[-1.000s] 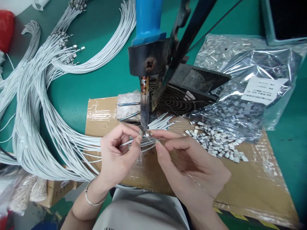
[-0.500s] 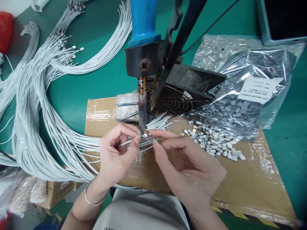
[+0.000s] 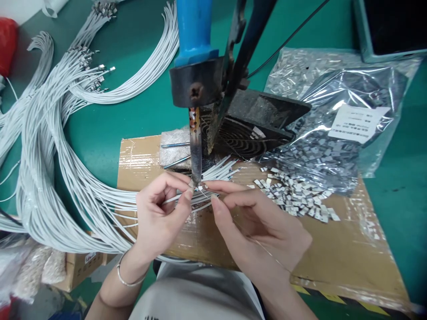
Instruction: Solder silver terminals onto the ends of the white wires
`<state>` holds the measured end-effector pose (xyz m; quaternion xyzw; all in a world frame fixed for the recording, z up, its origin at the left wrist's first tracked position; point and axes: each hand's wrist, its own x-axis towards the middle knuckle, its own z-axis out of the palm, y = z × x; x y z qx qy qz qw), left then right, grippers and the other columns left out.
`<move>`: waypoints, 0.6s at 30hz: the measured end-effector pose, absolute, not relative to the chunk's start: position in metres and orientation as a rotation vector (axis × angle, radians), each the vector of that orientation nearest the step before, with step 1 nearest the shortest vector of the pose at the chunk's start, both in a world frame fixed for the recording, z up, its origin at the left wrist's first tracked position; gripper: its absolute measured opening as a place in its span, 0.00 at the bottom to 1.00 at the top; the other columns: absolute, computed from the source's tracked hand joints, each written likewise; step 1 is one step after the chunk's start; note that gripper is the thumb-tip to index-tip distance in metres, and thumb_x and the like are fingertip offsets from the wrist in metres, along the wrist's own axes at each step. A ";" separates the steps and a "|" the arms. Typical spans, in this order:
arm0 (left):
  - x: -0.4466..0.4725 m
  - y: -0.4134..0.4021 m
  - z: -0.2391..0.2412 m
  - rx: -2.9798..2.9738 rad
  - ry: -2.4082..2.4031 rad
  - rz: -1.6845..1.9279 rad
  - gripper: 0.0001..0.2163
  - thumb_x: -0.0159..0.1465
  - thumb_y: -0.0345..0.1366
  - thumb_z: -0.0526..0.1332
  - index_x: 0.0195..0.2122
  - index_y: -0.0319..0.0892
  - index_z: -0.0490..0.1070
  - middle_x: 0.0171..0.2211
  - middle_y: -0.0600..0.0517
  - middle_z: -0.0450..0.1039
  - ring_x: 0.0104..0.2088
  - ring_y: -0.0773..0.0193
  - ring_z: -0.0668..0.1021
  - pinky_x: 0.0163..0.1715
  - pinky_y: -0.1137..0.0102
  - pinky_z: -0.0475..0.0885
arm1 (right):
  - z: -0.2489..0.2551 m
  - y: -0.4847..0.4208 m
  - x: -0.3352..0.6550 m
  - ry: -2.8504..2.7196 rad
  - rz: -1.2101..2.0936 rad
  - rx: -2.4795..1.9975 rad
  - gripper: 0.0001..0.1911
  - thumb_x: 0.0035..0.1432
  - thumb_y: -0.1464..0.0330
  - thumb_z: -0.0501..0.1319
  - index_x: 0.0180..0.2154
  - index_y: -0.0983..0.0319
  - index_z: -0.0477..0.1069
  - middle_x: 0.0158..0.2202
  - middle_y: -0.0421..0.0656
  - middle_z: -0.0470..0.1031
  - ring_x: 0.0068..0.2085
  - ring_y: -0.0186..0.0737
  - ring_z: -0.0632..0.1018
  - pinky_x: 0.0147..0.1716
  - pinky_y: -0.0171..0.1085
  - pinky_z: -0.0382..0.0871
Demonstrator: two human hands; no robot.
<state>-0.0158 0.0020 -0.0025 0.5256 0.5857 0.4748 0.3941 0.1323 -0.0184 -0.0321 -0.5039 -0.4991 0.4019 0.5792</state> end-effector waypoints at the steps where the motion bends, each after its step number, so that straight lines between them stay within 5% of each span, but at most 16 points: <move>1: -0.016 0.002 -0.003 1.329 1.485 1.204 0.07 0.63 0.24 0.70 0.30 0.42 0.80 0.34 0.54 0.81 0.22 0.74 0.64 0.20 0.75 0.58 | -0.032 -0.018 0.132 -1.166 0.939 -1.180 0.11 0.67 0.78 0.68 0.35 0.56 0.75 0.45 0.38 0.88 0.44 0.37 0.89 0.47 0.33 0.81; 18: -0.015 -0.003 0.000 1.254 1.490 1.150 0.06 0.63 0.25 0.70 0.30 0.41 0.79 0.34 0.52 0.82 0.22 0.74 0.66 0.20 0.76 0.58 | -0.038 -0.021 0.137 -1.132 0.979 -1.191 0.08 0.72 0.73 0.67 0.38 0.56 0.74 0.45 0.40 0.87 0.45 0.38 0.88 0.47 0.35 0.80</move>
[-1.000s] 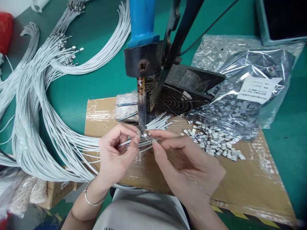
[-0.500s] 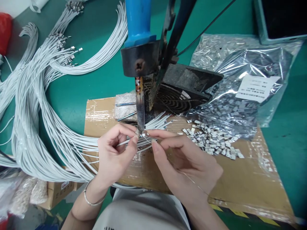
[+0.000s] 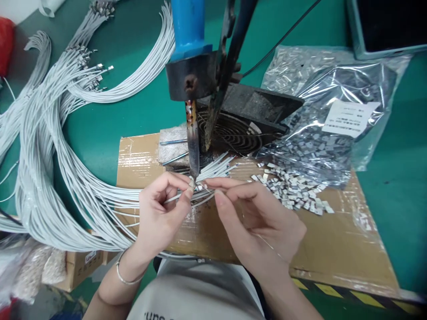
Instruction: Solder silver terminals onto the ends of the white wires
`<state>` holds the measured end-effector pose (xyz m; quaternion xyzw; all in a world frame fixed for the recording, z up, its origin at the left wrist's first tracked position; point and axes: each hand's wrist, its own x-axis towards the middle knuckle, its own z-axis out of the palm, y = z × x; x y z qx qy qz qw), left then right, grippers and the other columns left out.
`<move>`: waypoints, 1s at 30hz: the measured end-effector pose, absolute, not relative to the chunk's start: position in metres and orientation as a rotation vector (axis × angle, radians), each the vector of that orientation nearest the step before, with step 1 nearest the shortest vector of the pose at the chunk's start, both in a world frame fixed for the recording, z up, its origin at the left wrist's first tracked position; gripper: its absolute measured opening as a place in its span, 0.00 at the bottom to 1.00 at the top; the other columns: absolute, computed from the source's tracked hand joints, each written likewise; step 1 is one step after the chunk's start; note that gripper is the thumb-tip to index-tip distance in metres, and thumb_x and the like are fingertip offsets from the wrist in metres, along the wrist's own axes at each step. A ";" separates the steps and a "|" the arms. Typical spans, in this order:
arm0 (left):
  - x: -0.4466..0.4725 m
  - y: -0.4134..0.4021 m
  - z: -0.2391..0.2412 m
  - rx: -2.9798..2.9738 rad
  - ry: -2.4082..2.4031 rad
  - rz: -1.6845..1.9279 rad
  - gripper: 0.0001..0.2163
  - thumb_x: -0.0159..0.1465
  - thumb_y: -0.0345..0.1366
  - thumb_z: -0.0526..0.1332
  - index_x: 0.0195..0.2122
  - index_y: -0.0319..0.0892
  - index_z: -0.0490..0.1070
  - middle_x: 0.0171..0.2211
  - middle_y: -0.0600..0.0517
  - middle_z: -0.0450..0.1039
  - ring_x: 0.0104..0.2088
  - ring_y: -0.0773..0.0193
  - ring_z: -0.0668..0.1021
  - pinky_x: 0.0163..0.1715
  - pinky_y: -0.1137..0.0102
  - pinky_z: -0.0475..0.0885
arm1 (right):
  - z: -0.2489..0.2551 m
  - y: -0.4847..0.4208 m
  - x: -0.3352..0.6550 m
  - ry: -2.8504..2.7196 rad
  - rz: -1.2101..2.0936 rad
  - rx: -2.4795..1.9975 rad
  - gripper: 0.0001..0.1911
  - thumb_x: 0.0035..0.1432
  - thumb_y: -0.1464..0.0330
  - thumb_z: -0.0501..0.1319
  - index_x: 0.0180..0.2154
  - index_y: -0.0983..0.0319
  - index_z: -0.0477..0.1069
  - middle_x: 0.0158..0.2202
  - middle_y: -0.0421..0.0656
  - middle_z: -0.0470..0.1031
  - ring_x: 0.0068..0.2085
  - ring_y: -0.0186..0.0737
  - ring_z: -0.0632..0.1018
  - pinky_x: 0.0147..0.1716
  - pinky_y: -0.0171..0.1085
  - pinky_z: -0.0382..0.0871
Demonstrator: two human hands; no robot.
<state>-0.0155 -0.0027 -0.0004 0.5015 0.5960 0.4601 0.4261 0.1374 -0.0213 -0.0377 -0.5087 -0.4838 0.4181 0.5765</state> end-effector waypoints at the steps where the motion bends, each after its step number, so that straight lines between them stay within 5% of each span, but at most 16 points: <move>1: -0.015 -0.005 0.000 1.246 1.490 1.130 0.06 0.63 0.25 0.70 0.30 0.41 0.79 0.34 0.51 0.82 0.23 0.73 0.67 0.21 0.76 0.59 | -0.039 -0.022 0.140 -1.118 0.956 -1.229 0.05 0.73 0.72 0.66 0.41 0.56 0.74 0.43 0.39 0.87 0.44 0.38 0.87 0.45 0.35 0.80; 4: -0.014 -0.015 0.002 1.228 1.482 1.077 0.06 0.63 0.26 0.70 0.30 0.42 0.79 0.34 0.50 0.82 0.26 0.70 0.71 0.23 0.74 0.60 | -0.039 -0.025 0.148 -1.196 0.894 -1.372 0.07 0.78 0.68 0.62 0.43 0.56 0.77 0.34 0.36 0.82 0.35 0.34 0.82 0.37 0.33 0.76; 8: -0.014 -0.028 0.004 1.218 1.458 1.023 0.06 0.65 0.27 0.70 0.31 0.42 0.78 0.35 0.51 0.81 0.26 0.70 0.71 0.23 0.74 0.62 | -0.036 -0.032 0.152 -1.428 0.948 -1.295 0.15 0.77 0.70 0.61 0.33 0.58 0.73 0.28 0.36 0.73 0.31 0.34 0.75 0.35 0.34 0.70; 20: -0.022 -0.065 0.007 1.487 1.462 1.030 0.05 0.67 0.27 0.70 0.35 0.43 0.79 0.32 0.51 0.80 0.20 0.72 0.63 0.19 0.72 0.55 | -0.030 -0.057 0.146 -1.412 0.925 -1.186 0.14 0.73 0.72 0.63 0.31 0.58 0.71 0.28 0.37 0.73 0.29 0.35 0.73 0.29 0.36 0.68; 30: -0.025 -0.084 0.005 1.622 1.475 1.007 0.04 0.69 0.28 0.70 0.38 0.44 0.79 0.36 0.50 0.83 0.21 0.71 0.65 0.20 0.71 0.59 | -0.029 -0.072 0.146 -1.371 0.962 -1.170 0.13 0.74 0.71 0.63 0.32 0.59 0.72 0.28 0.36 0.72 0.29 0.33 0.73 0.31 0.35 0.67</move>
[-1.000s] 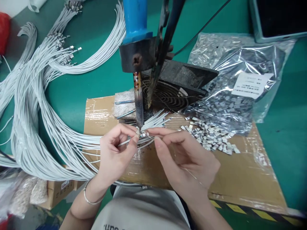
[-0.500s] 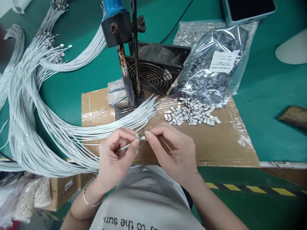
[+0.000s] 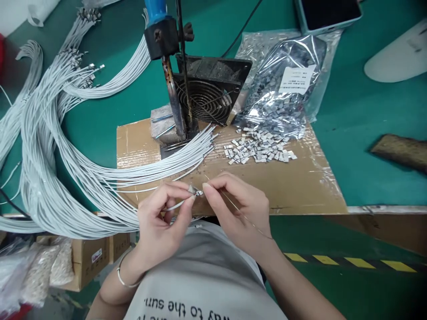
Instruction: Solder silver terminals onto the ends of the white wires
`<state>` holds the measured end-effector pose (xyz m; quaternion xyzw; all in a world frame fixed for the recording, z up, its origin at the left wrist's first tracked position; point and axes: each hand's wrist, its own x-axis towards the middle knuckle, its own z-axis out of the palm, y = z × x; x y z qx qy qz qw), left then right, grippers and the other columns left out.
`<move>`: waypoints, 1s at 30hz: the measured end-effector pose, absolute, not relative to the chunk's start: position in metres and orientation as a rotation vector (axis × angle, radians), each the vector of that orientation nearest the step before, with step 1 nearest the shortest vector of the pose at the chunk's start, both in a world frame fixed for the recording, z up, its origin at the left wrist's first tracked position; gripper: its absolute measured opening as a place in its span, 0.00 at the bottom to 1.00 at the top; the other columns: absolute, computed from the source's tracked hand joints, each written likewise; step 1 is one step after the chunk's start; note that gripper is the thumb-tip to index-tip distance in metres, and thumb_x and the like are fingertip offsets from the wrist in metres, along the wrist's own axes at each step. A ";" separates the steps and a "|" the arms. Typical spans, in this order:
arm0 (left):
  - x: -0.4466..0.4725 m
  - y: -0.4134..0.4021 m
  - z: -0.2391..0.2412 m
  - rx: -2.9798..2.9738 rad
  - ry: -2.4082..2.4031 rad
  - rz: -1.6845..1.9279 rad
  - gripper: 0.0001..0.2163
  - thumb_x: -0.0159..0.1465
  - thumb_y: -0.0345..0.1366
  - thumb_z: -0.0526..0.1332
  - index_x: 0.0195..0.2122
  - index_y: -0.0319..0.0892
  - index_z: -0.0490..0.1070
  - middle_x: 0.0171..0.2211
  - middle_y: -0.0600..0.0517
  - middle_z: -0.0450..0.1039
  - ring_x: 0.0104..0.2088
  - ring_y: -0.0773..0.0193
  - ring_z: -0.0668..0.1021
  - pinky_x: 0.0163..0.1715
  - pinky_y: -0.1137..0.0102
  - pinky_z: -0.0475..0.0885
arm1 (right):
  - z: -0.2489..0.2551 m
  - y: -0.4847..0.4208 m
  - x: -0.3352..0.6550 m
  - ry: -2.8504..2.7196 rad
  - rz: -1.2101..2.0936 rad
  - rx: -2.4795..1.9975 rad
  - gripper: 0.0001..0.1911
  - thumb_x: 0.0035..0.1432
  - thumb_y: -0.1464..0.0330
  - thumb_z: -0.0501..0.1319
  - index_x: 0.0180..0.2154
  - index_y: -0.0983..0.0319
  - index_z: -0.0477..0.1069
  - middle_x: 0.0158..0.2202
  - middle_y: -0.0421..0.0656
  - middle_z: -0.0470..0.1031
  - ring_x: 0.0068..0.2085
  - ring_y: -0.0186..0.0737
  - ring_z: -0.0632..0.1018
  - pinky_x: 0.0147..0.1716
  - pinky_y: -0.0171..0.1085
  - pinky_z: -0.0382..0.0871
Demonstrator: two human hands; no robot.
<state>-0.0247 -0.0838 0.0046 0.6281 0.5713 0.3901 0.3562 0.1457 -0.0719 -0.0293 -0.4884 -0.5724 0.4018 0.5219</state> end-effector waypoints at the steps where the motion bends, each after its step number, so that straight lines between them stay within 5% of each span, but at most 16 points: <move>1: -0.025 -0.084 0.005 1.623 1.476 1.007 0.04 0.69 0.28 0.70 0.37 0.44 0.80 0.37 0.49 0.83 0.22 0.71 0.67 0.21 0.71 0.60 | -0.029 -0.072 0.146 -1.353 0.996 -1.170 0.14 0.74 0.70 0.63 0.31 0.59 0.72 0.28 0.36 0.72 0.29 0.34 0.72 0.31 0.35 0.67; 11: -0.021 -0.080 0.010 1.508 1.482 1.033 0.04 0.67 0.29 0.71 0.34 0.43 0.80 0.34 0.49 0.84 0.22 0.70 0.69 0.20 0.72 0.61 | -0.029 -0.075 0.146 -1.230 1.161 -1.152 0.16 0.76 0.67 0.62 0.31 0.59 0.72 0.27 0.36 0.71 0.28 0.34 0.71 0.28 0.35 0.66; 14: -0.019 -0.074 0.010 1.451 1.506 1.071 0.05 0.65 0.28 0.70 0.32 0.43 0.79 0.34 0.49 0.84 0.21 0.71 0.67 0.19 0.73 0.59 | -0.036 -0.079 0.150 -1.242 1.078 -1.184 0.14 0.80 0.67 0.56 0.42 0.57 0.78 0.33 0.38 0.76 0.32 0.35 0.76 0.34 0.36 0.70; 18: -0.017 -0.065 0.008 1.379 1.547 1.095 0.05 0.63 0.28 0.71 0.30 0.42 0.79 0.34 0.49 0.84 0.21 0.71 0.65 0.18 0.73 0.58 | -0.040 -0.080 0.157 -1.198 1.089 -1.239 0.09 0.81 0.67 0.55 0.55 0.55 0.72 0.34 0.36 0.79 0.31 0.35 0.76 0.30 0.34 0.70; 20: -0.017 -0.060 0.007 1.345 1.551 1.102 0.05 0.62 0.28 0.71 0.30 0.42 0.79 0.34 0.49 0.84 0.22 0.71 0.66 0.19 0.73 0.61 | -0.039 -0.077 0.160 -1.224 1.046 -1.259 0.04 0.79 0.67 0.58 0.48 0.55 0.71 0.32 0.36 0.77 0.30 0.35 0.75 0.28 0.34 0.67; 23: -0.018 -0.052 0.003 1.302 1.545 1.107 0.05 0.62 0.28 0.71 0.30 0.42 0.80 0.35 0.49 0.84 0.22 0.71 0.67 0.20 0.74 0.64 | -0.037 -0.069 0.162 -1.290 0.985 -1.271 0.11 0.78 0.69 0.58 0.36 0.57 0.66 0.30 0.36 0.70 0.28 0.33 0.71 0.27 0.35 0.64; 30: -0.019 -0.043 0.001 1.292 1.536 1.031 0.05 0.65 0.29 0.71 0.31 0.42 0.79 0.34 0.49 0.83 0.23 0.70 0.69 0.20 0.73 0.62 | -0.040 -0.056 0.157 -1.266 1.020 -1.202 0.09 0.76 0.71 0.61 0.38 0.57 0.70 0.42 0.42 0.78 0.41 0.39 0.79 0.37 0.38 0.72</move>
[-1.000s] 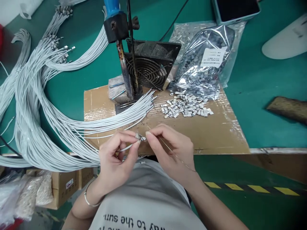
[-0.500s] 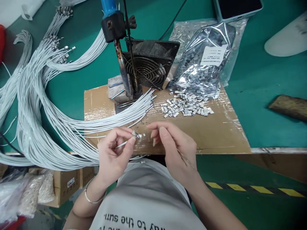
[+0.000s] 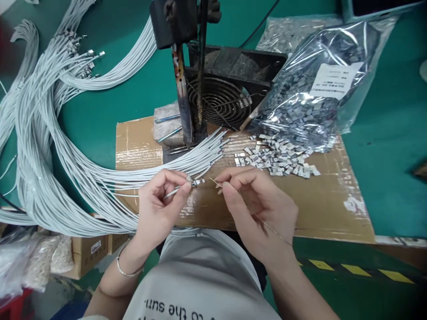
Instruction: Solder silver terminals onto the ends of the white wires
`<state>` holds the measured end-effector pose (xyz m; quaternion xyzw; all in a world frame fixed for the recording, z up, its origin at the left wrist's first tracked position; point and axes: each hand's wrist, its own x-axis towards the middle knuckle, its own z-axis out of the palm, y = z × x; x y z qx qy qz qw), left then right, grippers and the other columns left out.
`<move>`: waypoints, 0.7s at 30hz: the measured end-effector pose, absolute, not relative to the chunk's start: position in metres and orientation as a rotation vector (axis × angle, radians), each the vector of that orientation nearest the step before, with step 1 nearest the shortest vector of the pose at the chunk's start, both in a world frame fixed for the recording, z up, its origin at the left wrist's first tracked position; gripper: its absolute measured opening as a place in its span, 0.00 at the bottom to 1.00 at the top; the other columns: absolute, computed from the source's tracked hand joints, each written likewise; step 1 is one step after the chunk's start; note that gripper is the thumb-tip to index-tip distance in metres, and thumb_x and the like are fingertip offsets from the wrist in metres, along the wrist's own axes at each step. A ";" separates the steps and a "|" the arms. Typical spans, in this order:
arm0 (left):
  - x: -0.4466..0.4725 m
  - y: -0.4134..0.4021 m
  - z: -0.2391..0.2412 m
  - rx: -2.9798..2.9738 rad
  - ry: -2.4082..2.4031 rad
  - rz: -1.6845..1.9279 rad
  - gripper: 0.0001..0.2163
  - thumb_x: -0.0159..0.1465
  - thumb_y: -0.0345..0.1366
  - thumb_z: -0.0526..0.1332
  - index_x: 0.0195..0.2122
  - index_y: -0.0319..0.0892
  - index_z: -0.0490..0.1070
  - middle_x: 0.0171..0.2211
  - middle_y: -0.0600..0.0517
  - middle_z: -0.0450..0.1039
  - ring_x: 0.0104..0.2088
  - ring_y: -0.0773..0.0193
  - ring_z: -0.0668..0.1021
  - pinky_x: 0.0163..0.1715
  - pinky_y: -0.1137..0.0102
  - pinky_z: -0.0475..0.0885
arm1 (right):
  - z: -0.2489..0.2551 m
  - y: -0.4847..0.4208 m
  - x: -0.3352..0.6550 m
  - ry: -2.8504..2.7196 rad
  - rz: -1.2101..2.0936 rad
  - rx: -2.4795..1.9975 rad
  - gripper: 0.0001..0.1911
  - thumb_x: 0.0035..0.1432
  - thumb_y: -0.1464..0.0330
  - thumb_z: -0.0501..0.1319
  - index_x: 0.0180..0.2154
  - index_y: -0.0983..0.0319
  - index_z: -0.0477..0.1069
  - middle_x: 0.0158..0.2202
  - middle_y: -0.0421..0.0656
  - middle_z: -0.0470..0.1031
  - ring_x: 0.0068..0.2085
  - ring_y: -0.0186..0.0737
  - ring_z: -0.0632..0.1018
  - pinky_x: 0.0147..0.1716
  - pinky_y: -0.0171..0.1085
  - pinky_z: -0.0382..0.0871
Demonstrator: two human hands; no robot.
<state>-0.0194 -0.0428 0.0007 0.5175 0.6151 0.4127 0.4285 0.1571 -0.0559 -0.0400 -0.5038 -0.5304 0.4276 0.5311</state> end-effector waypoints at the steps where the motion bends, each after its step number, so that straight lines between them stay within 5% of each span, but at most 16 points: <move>1: -0.020 -0.044 0.002 1.318 1.522 0.989 0.05 0.66 0.29 0.70 0.32 0.42 0.79 0.34 0.49 0.83 0.22 0.70 0.69 0.20 0.72 0.61 | -0.041 -0.055 0.157 -1.226 1.018 -1.222 0.07 0.76 0.70 0.62 0.40 0.57 0.72 0.41 0.42 0.78 0.40 0.39 0.80 0.38 0.39 0.73; 6: -0.030 -0.056 -0.003 1.741 1.287 0.742 0.07 0.69 0.25 0.68 0.35 0.44 0.81 0.32 0.49 0.84 0.33 0.59 0.83 0.36 0.63 0.78 | -0.045 -0.046 0.170 -0.938 0.886 -1.293 0.15 0.78 0.61 0.63 0.35 0.55 0.77 0.28 0.39 0.72 0.29 0.40 0.74 0.30 0.41 0.70; 11: -0.050 -0.065 -0.034 2.179 1.710 0.816 0.09 0.68 0.26 0.70 0.46 0.45 0.81 0.40 0.47 0.78 0.39 0.57 0.80 0.39 0.63 0.79 | -0.050 -0.038 0.195 -0.750 0.976 -1.218 0.26 0.74 0.46 0.62 0.38 0.57 0.88 0.33 0.48 0.82 0.31 0.46 0.81 0.29 0.45 0.77; 17: -0.063 -0.065 -0.034 2.282 1.638 0.688 0.07 0.70 0.24 0.65 0.44 0.44 0.75 0.44 0.45 0.75 0.46 0.54 0.80 0.46 0.60 0.79 | -0.058 -0.043 0.205 -0.963 0.790 -1.458 0.12 0.74 0.62 0.67 0.38 0.56 0.87 0.35 0.43 0.86 0.32 0.40 0.82 0.32 0.40 0.77; 21: -0.063 -0.065 -0.011 2.018 1.363 0.580 0.09 0.72 0.23 0.63 0.46 0.45 0.72 0.38 0.50 0.80 0.36 0.62 0.83 0.35 0.70 0.79 | -0.061 -0.047 0.204 -1.191 0.688 -1.568 0.05 0.69 0.67 0.71 0.39 0.55 0.87 0.35 0.40 0.86 0.34 0.40 0.83 0.33 0.39 0.77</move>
